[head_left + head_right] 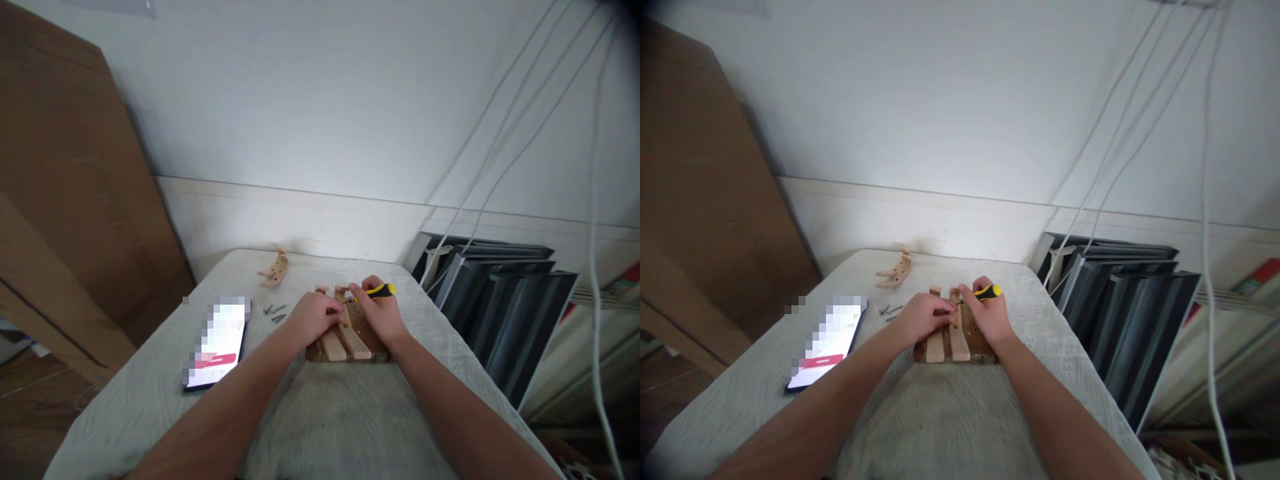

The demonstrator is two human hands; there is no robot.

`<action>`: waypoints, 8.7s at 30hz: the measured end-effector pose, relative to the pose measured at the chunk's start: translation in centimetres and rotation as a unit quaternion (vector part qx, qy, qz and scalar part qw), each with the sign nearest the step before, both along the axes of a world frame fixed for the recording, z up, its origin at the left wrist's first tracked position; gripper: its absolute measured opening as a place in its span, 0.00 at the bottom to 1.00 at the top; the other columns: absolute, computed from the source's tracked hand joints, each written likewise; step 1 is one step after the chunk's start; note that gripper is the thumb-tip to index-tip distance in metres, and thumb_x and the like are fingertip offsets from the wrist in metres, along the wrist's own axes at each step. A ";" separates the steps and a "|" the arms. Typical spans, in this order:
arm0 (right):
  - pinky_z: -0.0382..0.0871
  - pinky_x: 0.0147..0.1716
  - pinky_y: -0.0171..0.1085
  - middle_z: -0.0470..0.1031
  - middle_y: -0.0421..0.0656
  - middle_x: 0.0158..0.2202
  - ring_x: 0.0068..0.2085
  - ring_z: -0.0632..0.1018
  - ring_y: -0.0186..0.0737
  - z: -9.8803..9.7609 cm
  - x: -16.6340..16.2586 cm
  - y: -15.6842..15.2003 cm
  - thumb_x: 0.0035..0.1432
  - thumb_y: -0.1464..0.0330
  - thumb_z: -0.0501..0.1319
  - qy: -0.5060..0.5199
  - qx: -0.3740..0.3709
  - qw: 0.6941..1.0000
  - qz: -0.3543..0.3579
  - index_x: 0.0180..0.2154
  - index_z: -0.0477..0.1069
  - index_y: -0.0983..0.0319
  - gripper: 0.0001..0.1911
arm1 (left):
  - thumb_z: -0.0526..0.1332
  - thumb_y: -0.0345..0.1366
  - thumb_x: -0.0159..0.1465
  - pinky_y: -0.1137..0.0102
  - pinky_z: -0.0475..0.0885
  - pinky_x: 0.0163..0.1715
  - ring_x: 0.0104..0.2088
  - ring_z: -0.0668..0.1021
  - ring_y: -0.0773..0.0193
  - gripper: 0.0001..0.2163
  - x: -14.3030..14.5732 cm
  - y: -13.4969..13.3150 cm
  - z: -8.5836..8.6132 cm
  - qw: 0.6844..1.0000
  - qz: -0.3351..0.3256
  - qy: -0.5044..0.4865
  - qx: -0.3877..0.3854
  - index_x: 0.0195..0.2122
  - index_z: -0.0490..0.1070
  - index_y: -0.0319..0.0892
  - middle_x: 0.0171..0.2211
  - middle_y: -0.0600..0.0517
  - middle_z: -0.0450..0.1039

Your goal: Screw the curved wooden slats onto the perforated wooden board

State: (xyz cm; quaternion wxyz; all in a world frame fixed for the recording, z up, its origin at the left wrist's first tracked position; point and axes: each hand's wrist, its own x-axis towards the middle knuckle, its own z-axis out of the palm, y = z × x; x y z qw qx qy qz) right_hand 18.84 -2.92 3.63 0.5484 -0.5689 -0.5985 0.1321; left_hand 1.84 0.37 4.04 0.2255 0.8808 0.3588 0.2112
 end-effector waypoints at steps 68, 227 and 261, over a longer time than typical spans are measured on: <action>0.59 0.23 0.35 0.70 0.37 0.21 0.22 0.66 0.33 3.6 1.8 -0.6 0.45 0.53 0.67 0.155 -0.047 0.985 0.065 0.31 0.73 0.63 0.20 | 0.58 0.27 0.59 0.73 0.66 0.33 0.30 0.75 0.66 0.08 -0.5 -0.6 3.4 0.993 -0.059 -0.009 0.106 0.34 0.77 0.41 0.30 0.52 0.77; 0.66 0.30 0.36 0.67 0.37 0.28 0.30 0.69 0.35 0.7 -0.2 -1.8 0.51 0.58 0.66 0.122 -0.040 0.988 0.092 0.33 0.63 0.58 0.16 | 0.61 0.32 0.60 0.74 0.57 0.26 0.24 0.69 0.69 0.06 0.4 0.2 2.7 0.990 -0.121 0.071 -0.029 0.29 0.76 0.38 0.23 0.54 0.74; 0.65 0.32 0.38 0.74 0.41 0.34 0.33 0.73 0.38 2.0 -0.2 -1.9 0.53 0.62 0.64 0.188 -0.083 0.958 0.200 0.36 0.70 0.59 0.10 | 0.61 0.33 0.61 0.74 0.58 0.28 0.26 0.71 0.69 0.07 0.3 0.3 2.2 0.990 -0.134 0.049 -0.018 0.29 0.77 0.39 0.25 0.55 0.75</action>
